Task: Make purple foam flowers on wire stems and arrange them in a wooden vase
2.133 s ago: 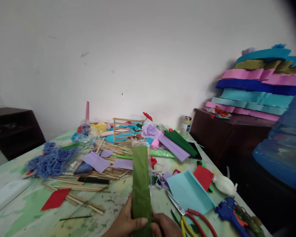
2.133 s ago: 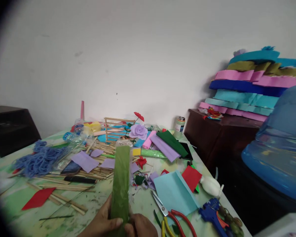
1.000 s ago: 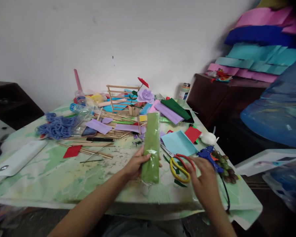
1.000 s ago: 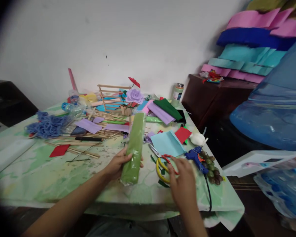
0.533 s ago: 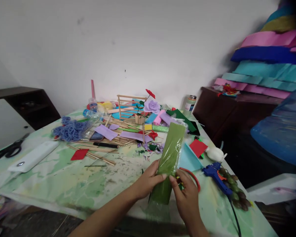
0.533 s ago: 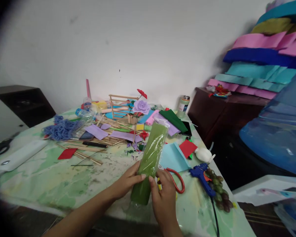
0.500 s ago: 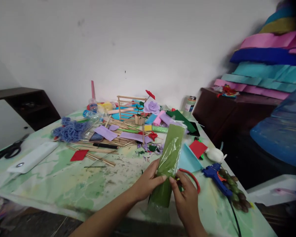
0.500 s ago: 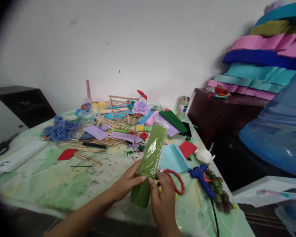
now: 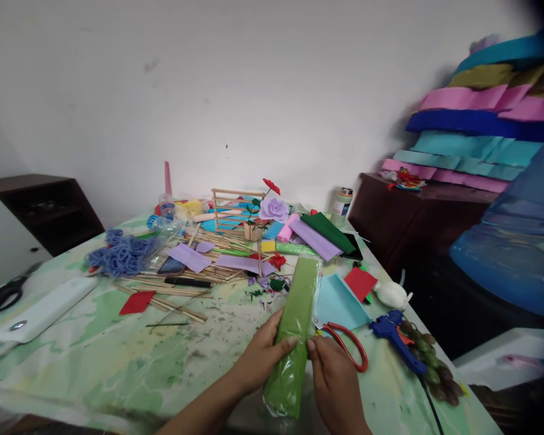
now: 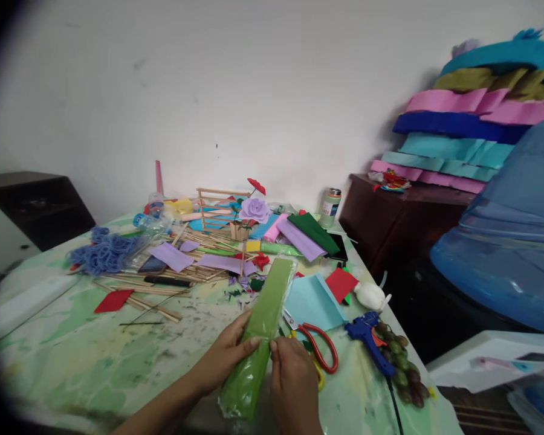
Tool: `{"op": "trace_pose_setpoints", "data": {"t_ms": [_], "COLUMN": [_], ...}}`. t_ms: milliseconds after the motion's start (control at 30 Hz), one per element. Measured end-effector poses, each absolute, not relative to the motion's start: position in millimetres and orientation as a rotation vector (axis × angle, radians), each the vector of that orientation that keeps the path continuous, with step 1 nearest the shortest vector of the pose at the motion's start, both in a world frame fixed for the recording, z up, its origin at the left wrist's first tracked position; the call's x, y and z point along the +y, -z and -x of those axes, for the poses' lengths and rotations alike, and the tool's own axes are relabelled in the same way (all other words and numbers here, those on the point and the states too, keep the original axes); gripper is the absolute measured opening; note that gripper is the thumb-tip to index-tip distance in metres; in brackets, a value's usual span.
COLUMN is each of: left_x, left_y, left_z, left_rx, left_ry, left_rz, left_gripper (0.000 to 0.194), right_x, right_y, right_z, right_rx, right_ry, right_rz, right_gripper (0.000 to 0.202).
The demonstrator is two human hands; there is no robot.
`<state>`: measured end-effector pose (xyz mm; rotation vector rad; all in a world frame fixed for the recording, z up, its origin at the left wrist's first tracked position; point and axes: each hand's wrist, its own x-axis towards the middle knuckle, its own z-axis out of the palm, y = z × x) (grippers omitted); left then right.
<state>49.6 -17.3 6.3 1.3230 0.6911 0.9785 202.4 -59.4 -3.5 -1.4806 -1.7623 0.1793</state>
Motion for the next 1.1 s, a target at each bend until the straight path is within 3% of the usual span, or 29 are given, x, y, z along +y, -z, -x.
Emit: {"op": "trace_pose_setpoints", "data": {"t_ms": [367,567,833,967,1100], "left_x": [-17,-14,-16,-10,-3], "left_y": [-20,-21,-20,-6,3], "left_z": [-24,-22,-9,6,17], "left_rx": [0.673,0.83,0.847,0.718,0.542], "left_ry": [-0.97,-1.076,-1.024,-0.937,-0.935], "left_rz": [-1.216,-1.49,-1.601,-1.335,-0.933], "left_gripper": [0.052,0.043,0.039,0.039,0.042], "right_x": [-58,-50,-41,-40,-37], "right_y": [1,-4,-2,5,9], "right_z": [-196,-182,-166,-154,-139], "right_rx": [-1.868,-1.763,-1.318,-1.141,-1.256], "right_ry": [-0.055,-0.197,-0.608,-0.814,-0.577], "right_rz": [1.448,1.5,1.314,1.191,1.199], "right_gripper": [0.031,0.019,0.027,0.026,0.028]}}
